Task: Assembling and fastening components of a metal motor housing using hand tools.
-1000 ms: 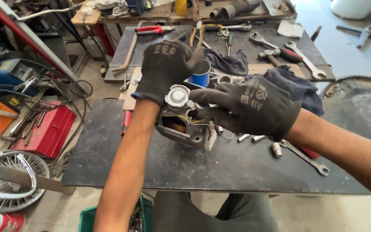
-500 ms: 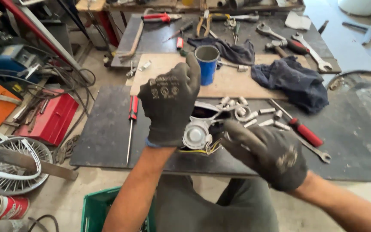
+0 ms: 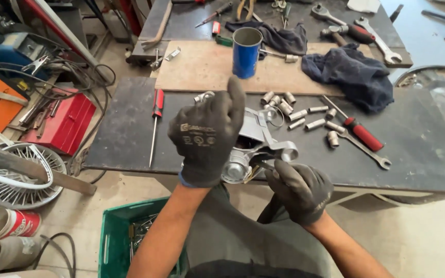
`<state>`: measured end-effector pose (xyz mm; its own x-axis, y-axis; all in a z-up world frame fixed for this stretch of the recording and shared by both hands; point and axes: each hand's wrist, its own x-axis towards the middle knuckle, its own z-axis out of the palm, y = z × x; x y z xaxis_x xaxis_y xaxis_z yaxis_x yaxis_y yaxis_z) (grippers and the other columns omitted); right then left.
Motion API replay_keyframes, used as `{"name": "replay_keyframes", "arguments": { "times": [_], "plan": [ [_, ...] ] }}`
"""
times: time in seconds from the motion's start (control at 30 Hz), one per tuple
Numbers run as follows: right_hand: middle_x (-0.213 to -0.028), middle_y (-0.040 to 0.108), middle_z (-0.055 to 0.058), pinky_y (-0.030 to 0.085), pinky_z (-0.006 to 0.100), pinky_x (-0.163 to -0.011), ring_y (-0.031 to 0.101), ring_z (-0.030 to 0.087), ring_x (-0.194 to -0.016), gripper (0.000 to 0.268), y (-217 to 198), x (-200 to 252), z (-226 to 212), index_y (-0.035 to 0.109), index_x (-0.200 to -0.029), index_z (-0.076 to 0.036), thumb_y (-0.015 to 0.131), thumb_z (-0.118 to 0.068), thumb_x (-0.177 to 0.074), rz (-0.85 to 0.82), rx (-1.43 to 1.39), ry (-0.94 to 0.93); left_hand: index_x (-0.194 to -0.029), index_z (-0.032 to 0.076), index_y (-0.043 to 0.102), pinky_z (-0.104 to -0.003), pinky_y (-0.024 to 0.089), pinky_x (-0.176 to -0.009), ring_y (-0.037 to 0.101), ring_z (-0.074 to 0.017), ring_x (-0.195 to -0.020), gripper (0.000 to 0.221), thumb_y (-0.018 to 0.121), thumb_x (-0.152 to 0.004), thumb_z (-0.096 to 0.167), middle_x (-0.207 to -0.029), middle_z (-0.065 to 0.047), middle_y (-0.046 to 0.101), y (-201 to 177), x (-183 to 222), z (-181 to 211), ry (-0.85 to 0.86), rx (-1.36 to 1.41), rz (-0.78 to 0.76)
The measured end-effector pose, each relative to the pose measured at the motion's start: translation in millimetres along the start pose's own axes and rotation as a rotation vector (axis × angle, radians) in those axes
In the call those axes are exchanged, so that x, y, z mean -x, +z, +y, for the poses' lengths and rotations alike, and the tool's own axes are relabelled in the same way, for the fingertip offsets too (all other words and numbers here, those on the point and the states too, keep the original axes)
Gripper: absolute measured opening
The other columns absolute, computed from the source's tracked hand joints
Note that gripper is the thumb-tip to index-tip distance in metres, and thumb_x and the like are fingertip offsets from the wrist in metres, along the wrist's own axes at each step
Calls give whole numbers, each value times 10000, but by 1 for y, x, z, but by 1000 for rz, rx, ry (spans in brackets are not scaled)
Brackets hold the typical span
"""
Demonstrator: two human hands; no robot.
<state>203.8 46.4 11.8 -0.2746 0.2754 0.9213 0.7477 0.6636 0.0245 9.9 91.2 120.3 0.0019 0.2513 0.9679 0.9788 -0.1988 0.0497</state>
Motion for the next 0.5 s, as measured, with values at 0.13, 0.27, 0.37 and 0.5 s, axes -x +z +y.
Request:
{"name": "replay_keyframes", "arguments": {
  "times": [0.13, 0.27, 0.37, 0.5],
  "plan": [
    [-841, 704, 91, 491, 407, -559, 641, 268, -639, 291, 5, 9, -15, 668, -1115, -134, 872, -204, -921, 3, 17, 79, -621, 208, 552, -311, 218, -436, 283, -100, -373, 457, 707, -1049, 252, -463, 78, 413, -4, 16, -14, -101, -10, 18],
    [-690, 652, 41, 486, 239, -454, 567, 187, -469, 114, 18, -1, -33, 795, -961, -34, 815, -56, -851, 164, -161, 120, -557, 181, 423, -274, 410, -410, 503, -238, -344, 517, 706, -979, 83, -384, 16, 396, -17, 17, -24, -134, 38, 116],
    [-731, 650, 119, 453, 297, -400, 569, 240, -484, 213, 21, 3, -53, 763, -1048, 28, 825, 34, -844, 268, -159, 228, -557, 174, 414, -283, 400, -402, 495, -242, -341, 514, 719, -960, 78, -386, 16, 384, -23, 15, -23, -133, 18, 137],
    [-691, 620, 174, 487, 281, -440, 605, 261, -475, 408, 25, 20, -72, 698, -1154, 87, 878, 71, -788, 313, -348, 466, -568, 181, 423, -284, 399, -412, 482, -233, -330, 504, 742, -948, 92, -386, 32, 384, -24, 17, -24, -120, -27, 187]
  ]
}}
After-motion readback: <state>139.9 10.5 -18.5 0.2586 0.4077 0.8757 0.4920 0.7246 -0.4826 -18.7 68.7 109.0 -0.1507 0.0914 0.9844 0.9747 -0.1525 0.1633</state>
